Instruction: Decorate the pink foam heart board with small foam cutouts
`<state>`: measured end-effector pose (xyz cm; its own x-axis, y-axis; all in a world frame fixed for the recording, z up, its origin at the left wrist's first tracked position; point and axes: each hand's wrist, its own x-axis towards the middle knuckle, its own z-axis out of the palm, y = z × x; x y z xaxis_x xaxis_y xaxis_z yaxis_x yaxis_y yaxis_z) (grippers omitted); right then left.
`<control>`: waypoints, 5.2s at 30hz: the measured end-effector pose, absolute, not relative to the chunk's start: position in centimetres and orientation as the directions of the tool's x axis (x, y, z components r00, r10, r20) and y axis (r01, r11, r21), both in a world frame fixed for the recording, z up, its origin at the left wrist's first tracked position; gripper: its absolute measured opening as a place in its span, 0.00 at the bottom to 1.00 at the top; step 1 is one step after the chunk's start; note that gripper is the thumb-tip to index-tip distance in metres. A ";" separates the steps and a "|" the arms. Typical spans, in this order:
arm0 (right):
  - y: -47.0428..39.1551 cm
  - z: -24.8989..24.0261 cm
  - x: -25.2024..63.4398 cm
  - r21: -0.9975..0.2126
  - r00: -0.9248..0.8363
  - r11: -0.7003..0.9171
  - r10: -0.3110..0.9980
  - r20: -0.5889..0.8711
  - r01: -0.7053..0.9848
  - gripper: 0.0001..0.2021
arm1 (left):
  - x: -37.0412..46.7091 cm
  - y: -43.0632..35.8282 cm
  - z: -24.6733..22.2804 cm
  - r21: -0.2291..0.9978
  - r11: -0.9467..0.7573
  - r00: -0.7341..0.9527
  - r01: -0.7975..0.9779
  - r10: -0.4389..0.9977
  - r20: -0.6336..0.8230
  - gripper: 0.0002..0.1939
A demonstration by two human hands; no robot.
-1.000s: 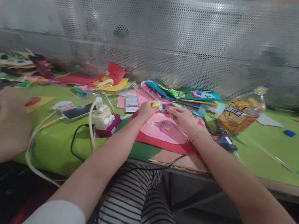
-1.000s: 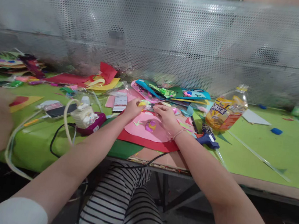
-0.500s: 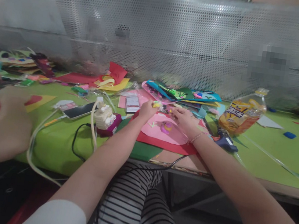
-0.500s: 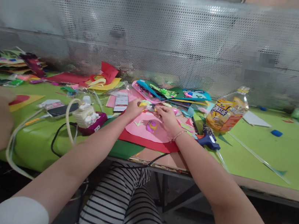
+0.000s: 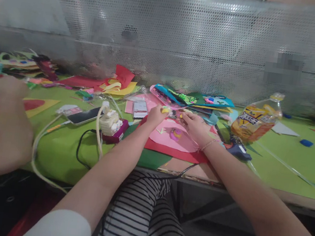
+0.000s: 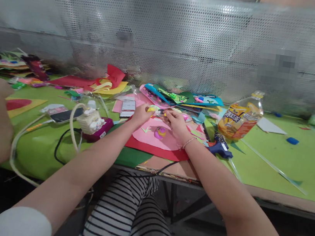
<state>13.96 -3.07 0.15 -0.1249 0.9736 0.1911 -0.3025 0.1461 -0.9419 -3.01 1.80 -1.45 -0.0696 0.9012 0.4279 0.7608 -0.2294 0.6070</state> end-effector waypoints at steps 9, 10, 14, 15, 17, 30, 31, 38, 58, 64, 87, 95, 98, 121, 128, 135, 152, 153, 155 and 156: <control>-3.5 0.4 13.9 -0.953 -0.144 0.177 0.966 0.217 -0.246 0.10 | -3.1 2.0 -1.6 0.618 -0.231 -0.068 0.752 0.905 0.421 0.14; -3.5 0.4 14.0 -0.953 -0.147 0.169 0.966 0.210 -0.253 0.10 | -3.1 2.0 -1.6 0.619 -0.231 -0.068 0.751 0.904 0.421 0.14; -3.5 0.4 14.0 -0.948 -0.173 0.141 0.965 0.195 -0.285 0.12 | -3.0 1.9 -1.5 0.612 -0.235 -0.071 0.755 0.899 0.433 0.14; -3.5 0.4 14.0 -0.950 -0.183 0.145 0.963 0.200 -0.276 0.13 | -3.0 1.8 -1.5 0.610 -0.237 -0.069 0.756 0.898 0.435 0.14; -3.5 0.4 14.0 -0.956 -0.194 0.159 0.958 0.209 -0.245 0.14 | -3.0 1.7 -1.5 0.608 -0.240 -0.065 0.757 0.898 0.435 0.14; -3.2 0.1 14.1 -0.956 -0.103 0.202 0.968 0.227 -0.214 0.09 | -3.0 1.8 -1.5 0.626 -0.242 -0.061 0.742 0.905 0.422 0.14; -3.3 0.2 14.1 -0.957 -0.091 0.199 0.971 0.222 -0.212 0.09 | -3.0 1.9 -1.5 0.627 -0.245 -0.062 0.740 0.902 0.426 0.14; -3.1 0.3 14.1 -0.929 -0.097 0.122 0.981 0.166 -0.348 0.07 | -3.0 2.1 -1.6 0.623 -0.245 -0.062 0.743 0.901 0.429 0.13; -3.5 0.6 14.0 -0.927 -0.166 0.148 0.962 0.215 -0.344 0.09 | -3.1 1.3 -1.4 0.624 -0.235 -0.053 0.745 0.912 0.407 0.13; -3.4 0.6 14.0 -0.929 -0.152 0.110 0.973 0.173 -0.354 0.06 | -3.0 1.2 -1.4 0.630 -0.248 -0.033 0.736 0.916 0.400 0.11; -3.3 0.4 14.0 -0.931 -0.121 0.168 0.969 0.217 -0.323 0.06 | -3.1 1.5 -1.9 0.644 -0.284 -0.009 0.711 0.911 0.412 0.10; -2.8 -0.2 14.1 -0.950 -0.124 0.165 0.971 0.203 -0.266 0.04 | -2.9 1.7 -1.9 0.694 -0.345 -0.006 0.632 0.893 0.450 0.09; -2.5 -0.5 14.3 -0.950 -0.125 0.307 0.942 0.313 -0.061 0.11 | -2.5 1.4 -1.7 0.776 -0.438 0.085 0.453 0.888 0.451 0.09; -2.6 -0.4 14.9 -0.490 -0.453 0.636 0.771 0.449 0.597 0.14 | -1.7 0.3 -1.1 0.723 -0.548 0.338 0.421 0.834 0.435 0.10; -2.4 -0.3 15.2 -0.528 -0.444 0.660 0.751 0.489 0.535 0.12 | -1.3 0.0 -0.9 0.651 -0.601 0.366 0.464 0.799 0.477 0.10; -3.3 1.3 14.8 -0.831 -0.057 0.428 0.897 0.438 0.356 0.13 | -3.8 1.6 -0.8 0.623 -0.544 0.113 0.561 0.797 0.594 0.10; -1.2 -1.1 16.0 -0.338 -0.343 0.586 0.754 0.560 0.736 0.09 | -3.3 1.4 -0.8 0.790 -0.318 0.002 0.524 0.928 0.373 0.05; -1.1 -1.4 16.1 -0.276 -0.387 0.593 0.746 0.542 0.757 0.10 | -3.2 1.3 -0.8 0.782 -0.328 0.019 0.530 0.927 0.376 0.04; -0.9 -1.9 16.3 -0.200 -0.432 0.589 0.747 0.506 0.783 0.12 | -3.2 1.1 -0.9 0.764 -0.358 0.047 0.537 0.917 0.396 0.04; -0.7 -2.1 16.4 -0.174 -0.443 0.582 0.751 0.490 0.794 0.13 | -3.1 1.1 -1.0 0.754 -0.374 0.056 0.540 0.910 0.412 0.03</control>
